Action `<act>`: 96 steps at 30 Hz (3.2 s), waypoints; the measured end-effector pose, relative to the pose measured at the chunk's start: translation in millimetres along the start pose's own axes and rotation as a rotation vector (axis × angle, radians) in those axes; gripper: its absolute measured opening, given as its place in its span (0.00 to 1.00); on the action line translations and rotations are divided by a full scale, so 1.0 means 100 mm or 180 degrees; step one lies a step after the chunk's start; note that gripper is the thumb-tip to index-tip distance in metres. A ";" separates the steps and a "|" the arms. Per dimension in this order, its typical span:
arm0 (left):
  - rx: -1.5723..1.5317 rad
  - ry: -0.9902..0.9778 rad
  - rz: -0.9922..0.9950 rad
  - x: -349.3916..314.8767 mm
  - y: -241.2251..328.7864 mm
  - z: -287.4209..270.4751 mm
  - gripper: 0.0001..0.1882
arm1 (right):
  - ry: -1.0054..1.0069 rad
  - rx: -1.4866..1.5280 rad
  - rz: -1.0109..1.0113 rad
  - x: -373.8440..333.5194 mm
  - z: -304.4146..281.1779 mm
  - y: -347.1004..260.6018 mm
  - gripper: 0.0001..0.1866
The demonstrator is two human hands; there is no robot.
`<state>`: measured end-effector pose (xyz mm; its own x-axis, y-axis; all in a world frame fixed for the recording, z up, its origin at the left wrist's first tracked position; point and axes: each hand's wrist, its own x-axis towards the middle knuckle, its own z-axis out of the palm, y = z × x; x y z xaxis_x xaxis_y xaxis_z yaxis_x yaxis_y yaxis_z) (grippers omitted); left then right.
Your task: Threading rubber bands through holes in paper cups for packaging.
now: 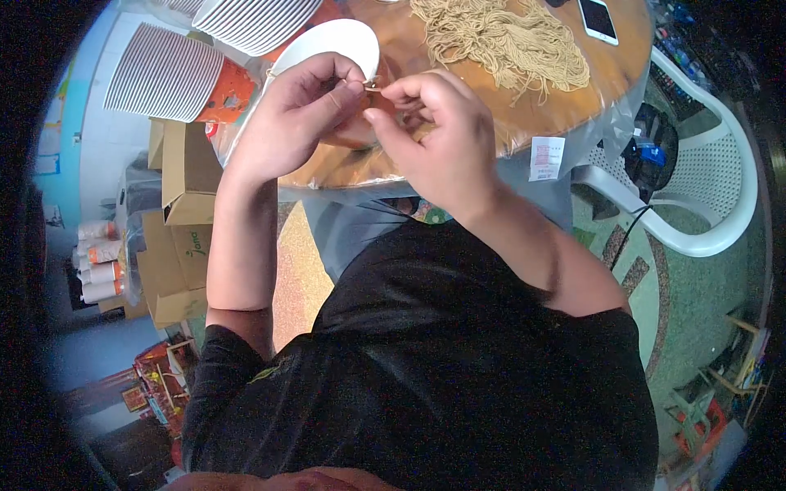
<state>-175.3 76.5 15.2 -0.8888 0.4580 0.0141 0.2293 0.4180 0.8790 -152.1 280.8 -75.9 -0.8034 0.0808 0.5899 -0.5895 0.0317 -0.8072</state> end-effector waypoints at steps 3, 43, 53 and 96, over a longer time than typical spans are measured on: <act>0.0128 0.0015 0.0050 0.00 -0.01 0.01 0.07 | -0.0014 0.0234 0.0266 0.00 0.05 0.04 0.11; 0.1020 0.0992 0.0056 0.07 0.05 0.09 0.15 | -0.0156 0.1797 0.0093 -0.17 0.17 0.09 0.08; 0.0770 0.1589 0.0963 0.07 -0.08 0.15 0.14 | -0.0446 0.1613 0.1203 0.27 0.04 -0.03 0.09; 0.0517 0.0387 0.0415 0.09 0.11 0.07 0.17 | -0.1817 0.1212 0.1936 0.71 -0.48 -0.07 0.11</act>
<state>-178.4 90.9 21.5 -0.8865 0.4226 0.1885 0.3974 0.4866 0.7780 -201.1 333.7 -29.6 -0.8441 -0.5317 0.0687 0.0422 -0.1937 -0.9802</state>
